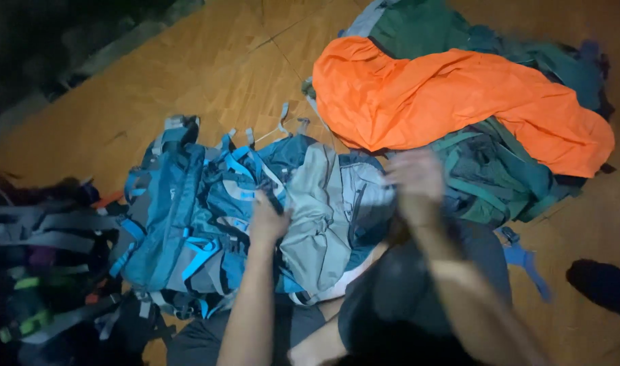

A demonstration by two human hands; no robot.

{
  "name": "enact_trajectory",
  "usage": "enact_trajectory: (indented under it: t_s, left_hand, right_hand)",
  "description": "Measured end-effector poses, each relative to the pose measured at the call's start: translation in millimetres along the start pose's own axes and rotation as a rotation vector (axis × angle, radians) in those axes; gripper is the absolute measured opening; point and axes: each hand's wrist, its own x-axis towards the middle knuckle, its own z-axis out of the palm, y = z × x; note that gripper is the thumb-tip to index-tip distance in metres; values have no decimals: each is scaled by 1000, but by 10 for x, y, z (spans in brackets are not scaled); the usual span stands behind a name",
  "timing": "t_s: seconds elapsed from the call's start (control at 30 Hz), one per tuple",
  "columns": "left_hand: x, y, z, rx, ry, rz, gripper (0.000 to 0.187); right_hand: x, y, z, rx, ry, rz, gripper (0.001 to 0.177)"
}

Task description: The person organizes and adjusts the straps on several backpacks while sitting on the floor, tightening buckles and tucking in loose webbing.

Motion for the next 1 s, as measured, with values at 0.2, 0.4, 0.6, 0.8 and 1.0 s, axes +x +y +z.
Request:
enact_trajectory:
  t_s: [0.2,0.4,0.6,0.8,1.0]
  left_hand:
    - [99,-453,448,80,-293,-6,55]
    - [-337,313,-839,-77,-160,51,64]
    - [-1057,1184,-1626,-169,-54,256,54]
    - [-1145,936,-1701,71,-23,314,38]
    - [-976,603,-1690,327,139,166,48]
  right_hand:
    - [-756,930,863,-780,-318,-269,8]
    - [-735,887,1040,-340,-495,365,45]
    - [-883,1388,1825,-499,-1101,288,51]
    - [-763,1236,1837,-750,-1103,73,36]
    - [-562,1080,1769,-1021,-1085,-158,24]
